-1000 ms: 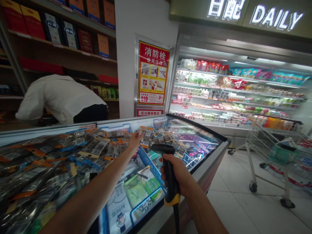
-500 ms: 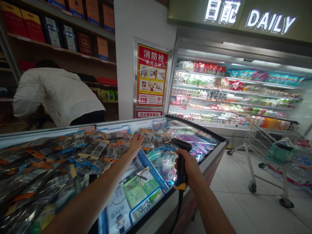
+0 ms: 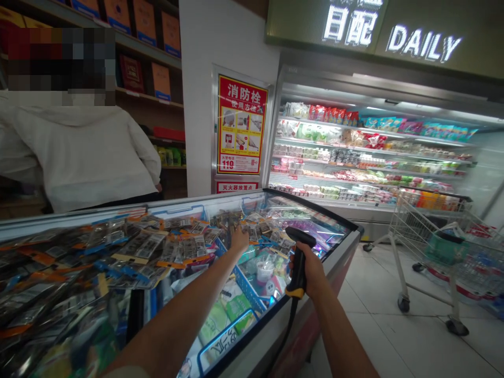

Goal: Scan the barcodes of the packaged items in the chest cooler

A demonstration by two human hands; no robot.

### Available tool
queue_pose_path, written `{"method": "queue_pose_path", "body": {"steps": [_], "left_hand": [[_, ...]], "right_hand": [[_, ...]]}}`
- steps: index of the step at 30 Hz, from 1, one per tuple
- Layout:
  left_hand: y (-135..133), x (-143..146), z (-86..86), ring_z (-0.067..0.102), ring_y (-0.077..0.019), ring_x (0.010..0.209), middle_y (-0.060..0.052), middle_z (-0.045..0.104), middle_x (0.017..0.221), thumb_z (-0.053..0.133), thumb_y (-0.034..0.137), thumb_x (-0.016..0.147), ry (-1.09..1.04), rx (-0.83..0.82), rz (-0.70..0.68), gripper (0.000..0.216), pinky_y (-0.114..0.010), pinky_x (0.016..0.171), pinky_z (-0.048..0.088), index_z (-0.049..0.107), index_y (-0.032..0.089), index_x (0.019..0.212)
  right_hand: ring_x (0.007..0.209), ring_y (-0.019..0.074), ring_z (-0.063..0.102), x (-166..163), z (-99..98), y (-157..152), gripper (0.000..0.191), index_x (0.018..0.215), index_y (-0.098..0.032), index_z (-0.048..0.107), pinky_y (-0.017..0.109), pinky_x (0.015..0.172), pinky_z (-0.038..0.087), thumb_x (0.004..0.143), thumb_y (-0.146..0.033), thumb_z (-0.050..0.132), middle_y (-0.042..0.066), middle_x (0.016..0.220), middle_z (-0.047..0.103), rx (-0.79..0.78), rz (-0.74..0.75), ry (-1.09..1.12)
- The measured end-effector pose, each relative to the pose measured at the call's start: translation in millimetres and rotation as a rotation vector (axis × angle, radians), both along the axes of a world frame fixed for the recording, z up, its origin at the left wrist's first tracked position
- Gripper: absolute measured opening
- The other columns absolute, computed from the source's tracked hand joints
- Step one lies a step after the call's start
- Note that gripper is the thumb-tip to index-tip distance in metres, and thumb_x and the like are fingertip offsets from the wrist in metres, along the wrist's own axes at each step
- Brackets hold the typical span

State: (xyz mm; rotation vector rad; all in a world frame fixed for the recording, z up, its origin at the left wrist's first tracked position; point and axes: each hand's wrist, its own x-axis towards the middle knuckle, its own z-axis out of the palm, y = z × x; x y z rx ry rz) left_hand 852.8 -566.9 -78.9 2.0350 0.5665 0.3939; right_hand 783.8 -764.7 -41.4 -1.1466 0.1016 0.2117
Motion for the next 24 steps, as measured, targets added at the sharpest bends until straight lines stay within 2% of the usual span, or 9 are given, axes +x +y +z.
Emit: {"method": "queue_pose_path", "body": {"steps": [4, 7, 9, 13, 17, 20, 24], "left_hand": [[-10.5, 5.3, 0.6, 0.050, -0.0213, 0.106, -0.017, 0.054, 0.115, 0.043, 0.019, 0.079, -0.064, 0.002, -0.040, 0.045, -0.027, 0.082, 0.037, 0.036, 0.009, 0.123], [-4.5, 5.4, 0.7, 0.050, -0.0221, 0.105, -0.018, 0.054, 0.113, 0.042, 0.021, 0.079, -0.104, 0.043, -0.044, 0.038, -0.028, 0.083, 0.037, 0.043, 0.008, 0.116], [6.9, -0.6, 3.9, 0.049, -0.0228, 0.106, -0.019, 0.053, 0.111, 0.042, 0.020, 0.078, -0.105, 0.169, -0.055, 0.032, -0.029, 0.084, 0.036, 0.050, 0.008, 0.107], [42.1, -31.7, 18.9, 0.047, -0.0247, 0.105, -0.019, 0.053, 0.108, 0.045, 0.022, 0.076, -0.083, 0.556, -0.083, 0.027, -0.032, 0.086, 0.034, 0.056, 0.009, 0.097], [79.0, -71.4, 34.2, 0.047, -0.0290, 0.102, -0.019, 0.056, 0.103, 0.051, 0.024, 0.072, 0.059, 0.843, 0.011, 0.025, -0.040, 0.084, 0.034, 0.059, 0.012, 0.092], [96.5, -91.1, 36.9, 0.047, -0.0337, 0.100, -0.020, 0.059, 0.096, 0.057, 0.026, 0.067, 0.204, 0.931, 0.057, 0.025, -0.049, 0.084, 0.031, 0.062, 0.013, 0.087], [100.4, -99.3, 29.7, 0.050, -0.0360, 0.097, -0.020, 0.061, 0.091, 0.060, 0.032, 0.064, 0.282, 0.921, 0.016, 0.027, -0.054, 0.086, 0.026, 0.063, 0.014, 0.084]], "right_hand": [[0.035, 0.0094, 0.047, 0.9, -1.2, 4.7, 0.015, 0.070, -0.017, 0.053, 0.019, 0.033, 0.037, 0.071, -0.032, 0.054, -0.004, 0.045, 0.051, 0.012, 0.019, 0.009], [0.036, 0.0093, 0.047, -2.3, -0.8, 7.8, 0.015, 0.070, -0.017, 0.052, 0.019, 0.033, 0.037, 0.072, -0.031, 0.053, -0.004, 0.045, 0.051, 0.025, 0.044, 0.010], [0.035, 0.0093, 0.047, -5.0, -0.1, 11.0, 0.015, 0.070, -0.017, 0.052, 0.019, 0.033, 0.037, 0.072, -0.031, 0.052, -0.004, 0.044, 0.050, 0.023, 0.053, 0.012], [0.036, 0.0096, 0.047, -11.9, 1.4, 21.2, 0.014, 0.072, -0.017, 0.053, 0.019, 0.033, 0.037, 0.072, -0.031, 0.053, -0.003, 0.045, 0.051, 0.028, 0.084, 0.015], [0.036, 0.0096, 0.047, -21.4, 2.4, 31.3, 0.015, 0.071, -0.017, 0.052, 0.019, 0.032, 0.037, 0.072, -0.032, 0.054, -0.003, 0.046, 0.052, 0.038, 0.121, 0.026], [0.036, 0.0096, 0.047, -29.0, 3.5, 35.8, 0.015, 0.071, -0.017, 0.051, 0.019, 0.032, 0.037, 0.072, -0.032, 0.055, -0.004, 0.046, 0.051, 0.036, 0.137, 0.017], [0.037, 0.0091, 0.047, -37.6, 5.7, 38.8, 0.015, 0.074, -0.017, 0.052, 0.018, 0.033, 0.036, 0.072, -0.032, 0.054, -0.004, 0.046, 0.051, 0.028, 0.177, 0.005]]}}
